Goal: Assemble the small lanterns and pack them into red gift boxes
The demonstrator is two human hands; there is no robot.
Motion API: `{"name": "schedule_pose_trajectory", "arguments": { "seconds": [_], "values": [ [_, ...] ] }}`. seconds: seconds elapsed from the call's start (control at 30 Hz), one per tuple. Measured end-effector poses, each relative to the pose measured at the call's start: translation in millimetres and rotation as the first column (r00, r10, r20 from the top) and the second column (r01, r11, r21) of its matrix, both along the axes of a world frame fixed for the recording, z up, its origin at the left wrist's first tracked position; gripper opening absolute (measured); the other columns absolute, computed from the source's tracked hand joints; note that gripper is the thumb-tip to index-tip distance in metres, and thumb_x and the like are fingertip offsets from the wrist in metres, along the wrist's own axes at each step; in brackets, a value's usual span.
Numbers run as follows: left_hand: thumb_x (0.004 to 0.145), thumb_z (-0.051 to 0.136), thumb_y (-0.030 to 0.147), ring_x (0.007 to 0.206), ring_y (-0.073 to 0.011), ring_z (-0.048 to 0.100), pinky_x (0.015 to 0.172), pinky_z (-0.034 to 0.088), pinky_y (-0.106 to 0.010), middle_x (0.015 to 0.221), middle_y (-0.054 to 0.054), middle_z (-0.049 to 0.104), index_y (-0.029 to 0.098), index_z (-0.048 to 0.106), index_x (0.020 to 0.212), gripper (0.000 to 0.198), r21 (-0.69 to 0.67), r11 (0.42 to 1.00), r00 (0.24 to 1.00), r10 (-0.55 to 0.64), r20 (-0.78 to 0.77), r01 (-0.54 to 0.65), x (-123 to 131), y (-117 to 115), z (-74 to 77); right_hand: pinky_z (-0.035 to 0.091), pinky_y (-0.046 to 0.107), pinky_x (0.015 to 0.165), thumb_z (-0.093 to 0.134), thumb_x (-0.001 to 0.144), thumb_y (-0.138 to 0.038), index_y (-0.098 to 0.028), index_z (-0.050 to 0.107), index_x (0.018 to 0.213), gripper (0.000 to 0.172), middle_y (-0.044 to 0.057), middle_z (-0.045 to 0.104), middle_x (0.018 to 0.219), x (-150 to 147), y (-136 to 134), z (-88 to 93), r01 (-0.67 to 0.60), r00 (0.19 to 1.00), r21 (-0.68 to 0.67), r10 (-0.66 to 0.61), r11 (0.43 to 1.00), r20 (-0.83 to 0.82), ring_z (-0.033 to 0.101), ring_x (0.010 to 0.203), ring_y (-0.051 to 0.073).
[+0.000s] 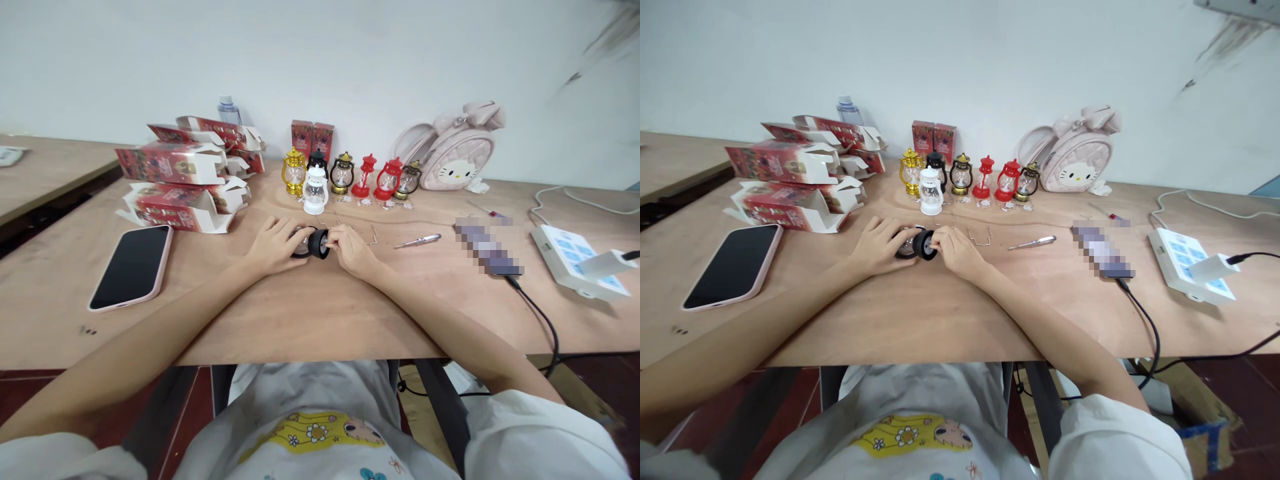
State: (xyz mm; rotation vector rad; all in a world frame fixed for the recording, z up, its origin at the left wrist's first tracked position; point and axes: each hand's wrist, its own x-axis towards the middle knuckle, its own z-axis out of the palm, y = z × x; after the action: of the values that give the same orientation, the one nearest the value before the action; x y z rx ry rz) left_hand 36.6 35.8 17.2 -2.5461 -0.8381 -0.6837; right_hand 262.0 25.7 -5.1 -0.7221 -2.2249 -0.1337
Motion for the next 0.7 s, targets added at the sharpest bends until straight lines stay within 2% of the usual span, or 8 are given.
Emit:
{"name": "schedule_pose_trajectory", "arguments": {
  "seconds": [0.23, 0.37, 0.47, 0.6, 0.7],
  "values": [
    [0.084, 0.058, 0.041, 0.095, -0.0285, 0.061, 0.073, 0.039, -0.039, 0.111, -0.014, 0.067, 0.018, 0.06, 0.116, 0.04, 0.002, 1.0, 1.0, -0.002, -0.012, 0.002, -0.2, -0.1, -0.2, 0.047, 0.035, 0.077, 0.026, 0.103, -0.035, -0.02, 0.051, 0.089, 0.032, 0.008, 0.061, 0.088, -0.9, -2.8, 0.8, -0.003, 0.998, -0.045, 0.0, 0.999, -0.058, 0.057, 0.082, 0.019],
    [0.084, 0.058, 0.041, 0.095, -0.028, 0.061, 0.074, 0.039, -0.039, 0.11, -0.014, 0.067, 0.018, 0.06, 0.117, 0.041, 0.029, 1.0, 1.0, -0.005, -0.012, 0.006, -1.8, 1.0, -0.9, 0.05, 0.032, 0.076, 0.032, 0.103, -0.035, -0.02, 0.054, 0.09, 0.029, 0.007, 0.064, 0.086, 0.7, -5.5, 4.6, -0.046, 0.996, -0.057, 0.041, 0.997, -0.077, 0.061, 0.084, 0.017],
    [0.084, 0.058, 0.041, 0.094, -0.0277, 0.061, 0.074, 0.039, -0.039, 0.11, -0.014, 0.067, 0.016, 0.06, 0.118, 0.042, 0.079, 0.997, 1.0, -0.026, 0.0, 0.026, -2.5, 2.1, -2.3, 0.052, 0.034, 0.079, 0.035, 0.102, -0.029, -0.019, 0.056, 0.095, 0.025, 0.008, 0.066, 0.089, 1.8, -5.3, 4.9, -0.085, 0.993, -0.014, 0.084, 0.996, -0.081, 0.063, 0.087, 0.018],
    [0.084, 0.059, 0.04, 0.096, -0.028, 0.059, 0.076, 0.04, -0.039, 0.109, -0.014, 0.066, 0.016, 0.06, 0.119, 0.043, 0.062, 0.998, 1.0, -0.024, 0.01, 0.023, -3.8, 3.1, -2.5, 0.054, 0.034, 0.079, 0.036, 0.1, -0.019, -0.018, 0.059, 0.101, 0.023, 0.009, 0.069, 0.091, 2.6, -2.7, 1.4, -0.143, 0.98, 0.103, 0.155, 0.984, -0.123, 0.065, 0.089, 0.018],
    [0.084, 0.059, 0.041, 0.095, -0.0278, 0.059, 0.076, 0.04, -0.039, 0.108, -0.015, 0.066, 0.015, 0.06, 0.118, 0.043, 0.079, 0.997, 1.0, -0.019, 0.008, 0.019, -4.8, 3.4, -1.5, 0.056, 0.033, 0.078, 0.039, 0.099, -0.018, -0.019, 0.06, 0.098, 0.021, 0.008, 0.071, 0.089, 3.1, -2.1, 0.8, -0.129, 0.98, 0.149, 0.149, 0.98, -0.132, 0.067, 0.087, 0.017]
  ]
}}
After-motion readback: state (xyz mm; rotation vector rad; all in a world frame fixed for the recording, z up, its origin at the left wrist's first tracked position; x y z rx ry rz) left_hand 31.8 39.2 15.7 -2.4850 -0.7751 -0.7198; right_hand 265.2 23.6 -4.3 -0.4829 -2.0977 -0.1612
